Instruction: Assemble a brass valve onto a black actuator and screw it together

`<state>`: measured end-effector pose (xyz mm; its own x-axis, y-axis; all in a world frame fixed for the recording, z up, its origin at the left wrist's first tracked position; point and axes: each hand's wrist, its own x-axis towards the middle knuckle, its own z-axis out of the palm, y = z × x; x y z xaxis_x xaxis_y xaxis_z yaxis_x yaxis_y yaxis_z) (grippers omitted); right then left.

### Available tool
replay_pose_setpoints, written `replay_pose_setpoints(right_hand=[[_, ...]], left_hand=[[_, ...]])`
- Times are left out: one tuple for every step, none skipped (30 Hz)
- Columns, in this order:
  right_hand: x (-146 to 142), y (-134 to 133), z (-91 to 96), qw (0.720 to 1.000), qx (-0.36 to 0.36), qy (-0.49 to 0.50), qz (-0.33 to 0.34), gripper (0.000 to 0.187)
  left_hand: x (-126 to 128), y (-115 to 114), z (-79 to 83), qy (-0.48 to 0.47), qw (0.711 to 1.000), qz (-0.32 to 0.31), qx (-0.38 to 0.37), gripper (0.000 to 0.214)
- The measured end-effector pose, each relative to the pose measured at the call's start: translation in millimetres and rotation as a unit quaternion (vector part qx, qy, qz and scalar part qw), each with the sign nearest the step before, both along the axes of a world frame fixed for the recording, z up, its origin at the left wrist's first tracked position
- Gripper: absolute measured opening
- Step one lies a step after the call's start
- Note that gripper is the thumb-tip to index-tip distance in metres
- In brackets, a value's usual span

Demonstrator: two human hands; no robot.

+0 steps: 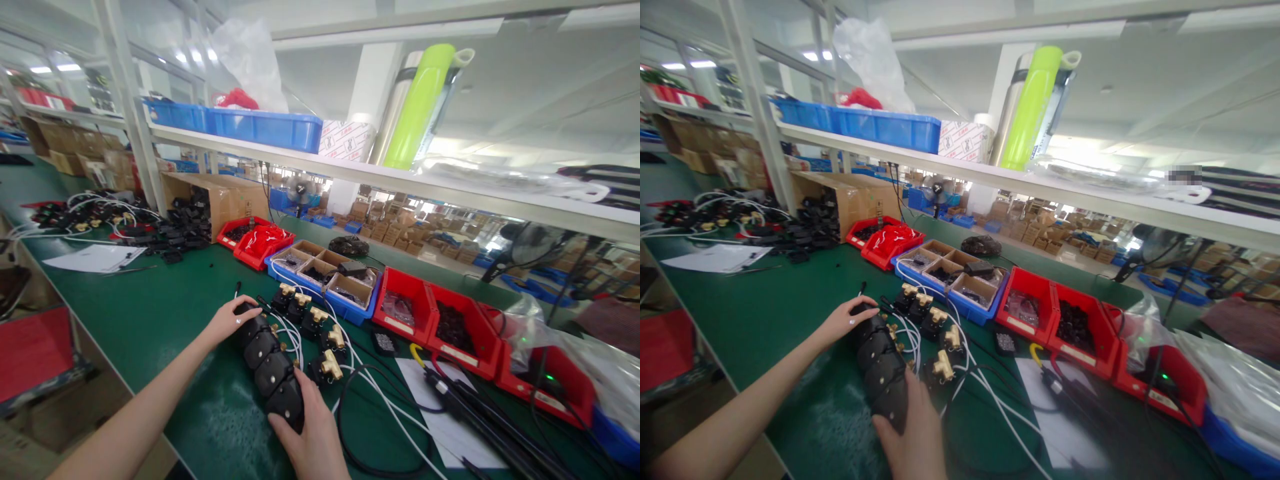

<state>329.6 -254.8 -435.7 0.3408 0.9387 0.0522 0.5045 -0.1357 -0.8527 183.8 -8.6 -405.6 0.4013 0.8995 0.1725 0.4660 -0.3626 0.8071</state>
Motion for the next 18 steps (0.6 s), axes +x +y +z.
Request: replay_pose_setpoints(right_hand=[[1.9, -2.4, -0.6, 1.000, 0.005, 0.005, 0.001, 0.069], [3.7, -4.9, -2.1, 1.000, 0.010, 0.007, 0.004, 0.071], [5.6, -7.6, -4.4, 1.000, 0.013, 0.007, 0.011, 0.072], [7.5, -10.4, -6.9, 1.000, 0.013, 0.008, 0.020, 0.074], [9.4, -13.3, -9.4, 0.999, 0.014, 0.010, 0.027, 0.075], [11.2, -16.4, -11.7, 0.999, 0.020, 0.014, 0.031, 0.076], [13.0, -19.6, -13.5, 0.999, 0.029, 0.021, 0.033, 0.075], [14.9, -23.0, -14.8, 0.998, 0.040, 0.030, 0.034, 0.074], [16.9, -26.6, -15.9, 0.997, 0.050, 0.037, 0.035, 0.074], [19.3, -30.4, -16.8, 0.997, 0.057, 0.044, 0.039, 0.073], [22.1, -34.6, -17.9, 0.996, 0.058, 0.048, 0.053, 0.074], [25.3, -39.2, -19.1, 0.995, 0.053, 0.051, 0.072, 0.074], [29.0, -44.1, -20.7, 0.994, 0.046, 0.050, 0.087, 0.074], [32.8, -49.3, -22.3, 0.993, 0.039, 0.048, 0.100, 0.075], [36.7, -54.8, -23.9, 0.993, 0.033, 0.044, 0.109, 0.075], [40.3, -60.4, -25.2, 0.993, 0.029, 0.038, 0.112, 0.074], [43.5, -66.2, -26.0, 0.993, 0.028, 0.033, 0.109, 0.074], [45.9, -71.8, -26.0, 0.994, 0.028, 0.027, 0.103, 0.074]], left_hand=[[-0.8, -3.1, 0.2, 0.001, 1.000, 0.001, 0.001, 0.051], [-1.8, -6.7, 0.3, 0.001, 1.000, 0.003, 0.002, 0.050], [-2.8, -10.8, 0.3, 0.002, 1.000, 0.005, 0.004, 0.049], [-4.0, -15.3, 0.1, 0.002, 1.000, 0.008, 0.005, 0.049], [-5.4, -20.1, -0.1, 0.002, 1.000, 0.012, 0.007, 0.049], [-6.9, -25.3, -0.2, 0.002, 1.000, 0.016, 0.007, 0.048], [-8.6, -30.7, -0.3, 0.003, 1.000, 0.020, 0.007, 0.048], [-10.4, -36.4, -0.4, 0.003, 1.000, 0.024, 0.007, 0.048], [-12.1, -42.2, -0.3, 0.002, 1.000, 0.028, 0.006, 0.048], [-13.7, -48.3, -0.3, 0.003, 0.999, 0.032, 0.005, 0.048], [-15.2, -54.5, -0.3, 0.003, 0.999, 0.036, 0.003, 0.048], [-16.3, -61.0, -0.4, 0.002, 0.999, 0.039, 0.003, 0.047], [-17.1, -67.6, -0.9, 0.002, 0.999, 0.042, 0.002, 0.047], [-17.6, -74.4, -1.7, 0.001, 0.999, 0.046, 0.003, 0.046], [-17.7, -81.2, -2.9, 0.001, 0.999, 0.051, 0.003, 0.046], [-17.6, -88.0, -4.4, 0.001, 0.998, 0.056, 0.004, 0.046], [-17.4, -94.8, -6.2, 0.001, 0.998, 0.060, 0.004, 0.046], [-17.1, -101.5, -8.0, 0.001, 0.998, 0.065, 0.004, 0.046]])
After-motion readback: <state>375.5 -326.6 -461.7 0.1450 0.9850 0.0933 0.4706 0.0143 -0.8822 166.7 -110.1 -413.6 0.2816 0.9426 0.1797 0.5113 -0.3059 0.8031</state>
